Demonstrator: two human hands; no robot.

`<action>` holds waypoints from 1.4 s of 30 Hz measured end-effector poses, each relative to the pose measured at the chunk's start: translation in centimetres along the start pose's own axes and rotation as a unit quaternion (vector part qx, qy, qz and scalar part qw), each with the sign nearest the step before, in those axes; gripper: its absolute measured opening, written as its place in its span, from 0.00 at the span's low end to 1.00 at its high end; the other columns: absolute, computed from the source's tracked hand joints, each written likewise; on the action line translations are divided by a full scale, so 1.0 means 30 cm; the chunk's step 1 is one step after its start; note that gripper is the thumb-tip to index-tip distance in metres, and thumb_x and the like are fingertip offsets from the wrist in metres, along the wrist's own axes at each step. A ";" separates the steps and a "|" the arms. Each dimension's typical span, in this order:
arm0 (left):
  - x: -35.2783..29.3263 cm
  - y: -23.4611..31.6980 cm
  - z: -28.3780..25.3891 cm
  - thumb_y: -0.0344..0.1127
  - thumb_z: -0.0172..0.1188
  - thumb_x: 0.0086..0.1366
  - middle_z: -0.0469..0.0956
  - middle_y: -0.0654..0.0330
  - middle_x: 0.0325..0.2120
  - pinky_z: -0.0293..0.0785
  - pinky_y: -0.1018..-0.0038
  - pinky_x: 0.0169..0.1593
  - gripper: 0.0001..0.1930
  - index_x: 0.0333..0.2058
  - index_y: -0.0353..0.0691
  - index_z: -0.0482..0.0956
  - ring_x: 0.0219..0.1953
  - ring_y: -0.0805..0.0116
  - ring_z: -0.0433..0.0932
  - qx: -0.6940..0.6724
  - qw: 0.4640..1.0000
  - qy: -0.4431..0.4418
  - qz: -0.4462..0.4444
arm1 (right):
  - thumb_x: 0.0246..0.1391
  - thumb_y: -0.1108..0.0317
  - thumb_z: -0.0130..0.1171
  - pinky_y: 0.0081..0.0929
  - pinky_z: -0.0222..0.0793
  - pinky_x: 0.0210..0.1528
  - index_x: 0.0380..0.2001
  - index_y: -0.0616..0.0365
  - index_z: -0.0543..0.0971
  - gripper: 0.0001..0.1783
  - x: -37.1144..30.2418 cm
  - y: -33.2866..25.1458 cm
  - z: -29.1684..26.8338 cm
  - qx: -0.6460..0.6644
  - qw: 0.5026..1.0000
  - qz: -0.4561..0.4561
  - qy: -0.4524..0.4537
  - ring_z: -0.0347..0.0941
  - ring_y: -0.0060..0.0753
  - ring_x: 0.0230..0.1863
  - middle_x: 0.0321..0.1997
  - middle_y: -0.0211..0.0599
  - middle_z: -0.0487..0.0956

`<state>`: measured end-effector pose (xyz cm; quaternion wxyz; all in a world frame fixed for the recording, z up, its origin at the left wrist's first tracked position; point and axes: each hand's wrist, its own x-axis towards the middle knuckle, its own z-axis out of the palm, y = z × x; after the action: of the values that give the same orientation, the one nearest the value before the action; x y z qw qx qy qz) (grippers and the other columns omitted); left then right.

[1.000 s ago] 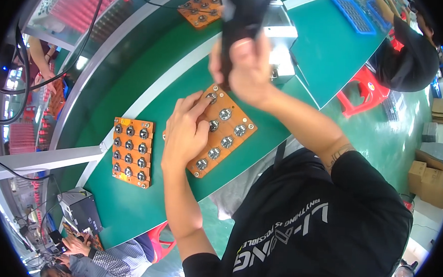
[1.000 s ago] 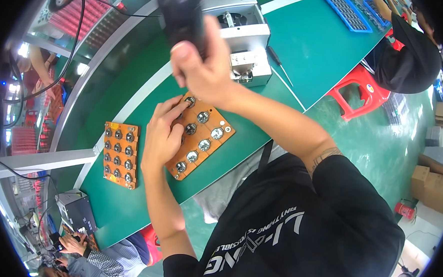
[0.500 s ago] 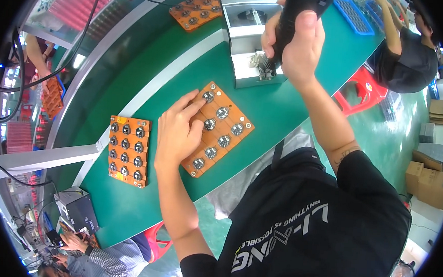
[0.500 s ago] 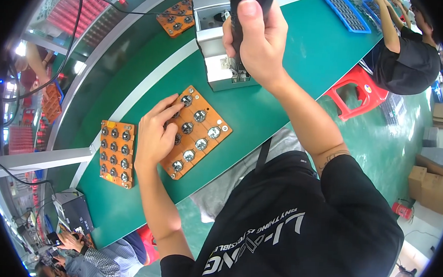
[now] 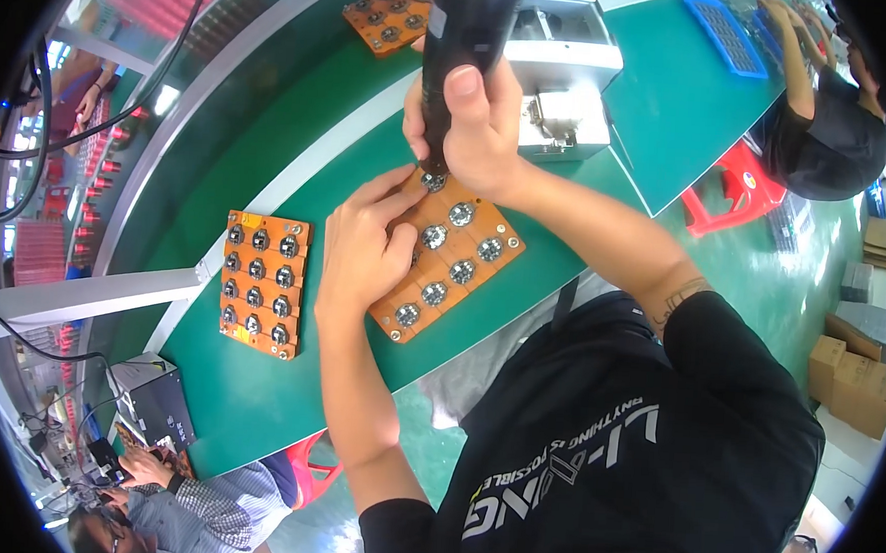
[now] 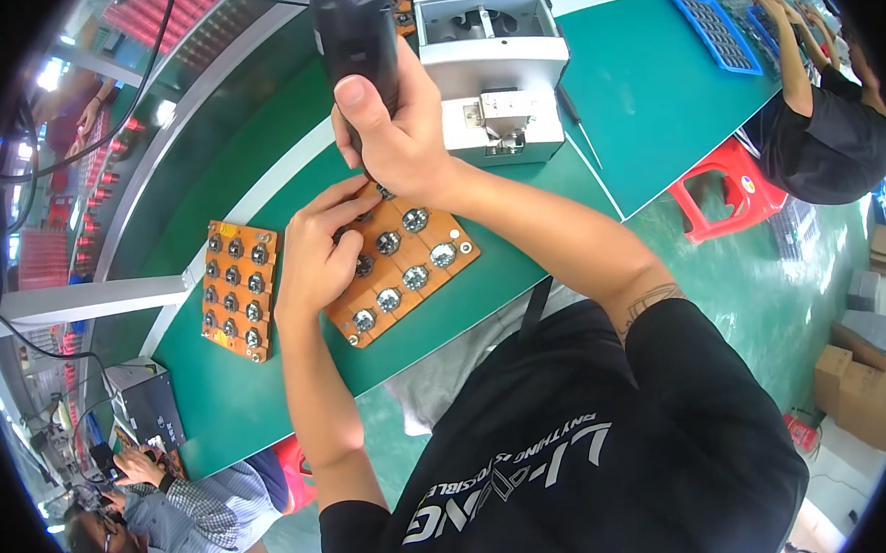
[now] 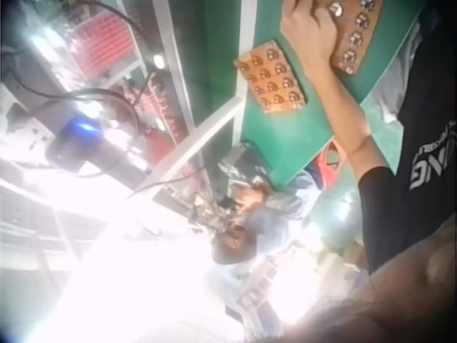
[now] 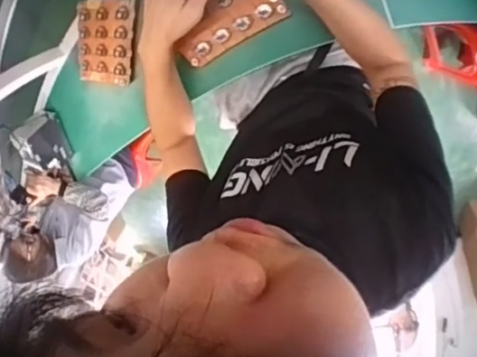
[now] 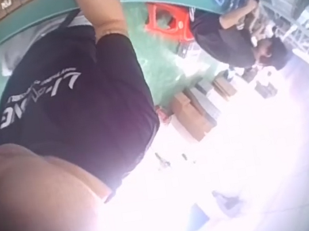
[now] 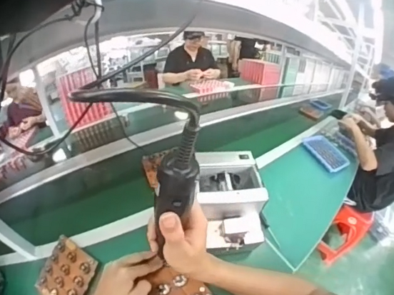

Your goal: The person secures electronic components onto printed circuit boards by driving screws into them with an electric screwdriver.

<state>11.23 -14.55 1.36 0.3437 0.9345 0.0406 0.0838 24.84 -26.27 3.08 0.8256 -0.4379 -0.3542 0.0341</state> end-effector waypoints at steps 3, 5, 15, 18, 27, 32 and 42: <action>-0.001 0.000 0.001 0.28 0.53 0.51 0.82 0.52 0.54 0.79 0.60 0.52 0.21 0.43 0.35 0.87 0.49 0.48 0.82 -0.009 1.000 0.005 0.000 | 0.72 0.40 0.47 0.24 0.66 0.21 0.57 0.63 0.66 0.33 -0.015 0.022 0.012 0.010 1.000 0.023 -0.007 0.69 0.25 0.16 0.20 0.41 0.75; -0.002 -0.002 0.000 0.28 0.53 0.51 0.82 0.51 0.54 0.79 0.59 0.52 0.21 0.43 0.35 0.87 0.49 0.47 0.82 -0.009 1.000 0.003 0.000 | 0.72 0.40 0.48 0.23 0.65 0.21 0.57 0.63 0.66 0.33 -0.021 0.030 0.007 0.010 0.999 0.032 -0.020 0.69 0.25 0.16 0.20 0.41 0.75; -0.002 0.002 -0.003 0.28 0.53 0.52 0.82 0.53 0.52 0.79 0.58 0.49 0.22 0.45 0.36 0.86 0.46 0.48 0.82 -0.020 1.000 -0.006 -0.013 | 0.70 0.40 0.51 0.22 0.64 0.21 0.55 0.61 0.66 0.32 -0.030 0.052 0.010 0.009 0.997 0.048 -0.057 0.69 0.23 0.17 0.22 0.40 0.75; -0.002 0.004 -0.007 0.27 0.53 0.52 0.82 0.53 0.51 0.79 0.59 0.49 0.22 0.46 0.37 0.86 0.46 0.47 0.82 -0.026 1.000 -0.011 -0.012 | 0.70 0.40 0.51 0.21 0.64 0.21 0.54 0.61 0.66 0.32 -0.033 0.048 0.011 0.019 0.997 0.043 -0.062 0.69 0.23 0.17 0.22 0.39 0.75; 0.004 -0.007 -0.002 0.27 0.53 0.52 0.82 0.51 0.53 0.79 0.59 0.51 0.22 0.46 0.34 0.85 0.47 0.47 0.82 -0.035 0.999 0.008 0.022 | 0.71 0.38 0.48 0.22 0.65 0.20 0.55 0.62 0.66 0.34 -0.014 0.030 0.005 -0.003 0.999 0.033 -0.027 0.69 0.24 0.16 0.20 0.40 0.75; 0.007 -0.005 -0.002 0.27 0.53 0.51 0.82 0.50 0.54 0.79 0.59 0.52 0.21 0.45 0.31 0.84 0.49 0.46 0.82 -0.023 1.000 0.006 0.008 | 0.67 0.29 0.45 0.25 0.67 0.20 0.54 0.64 0.65 0.42 0.018 -0.069 -0.011 -0.027 0.998 0.035 0.048 0.69 0.27 0.15 0.19 0.40 0.74; 0.001 0.013 -0.010 0.26 0.53 0.51 0.82 0.50 0.54 0.79 0.59 0.53 0.21 0.44 0.32 0.83 0.50 0.47 0.82 -0.009 1.000 0.005 0.005 | 0.67 0.25 0.35 0.29 0.65 0.18 0.54 0.54 0.65 0.40 0.255 -0.281 -0.212 -0.032 0.903 -0.307 0.299 0.64 0.33 0.13 0.17 0.37 0.68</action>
<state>11.22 -14.63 1.85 0.3514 0.9311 0.0372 0.0903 32.33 -33.10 11.30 0.8479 -0.3234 -0.2086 -0.3646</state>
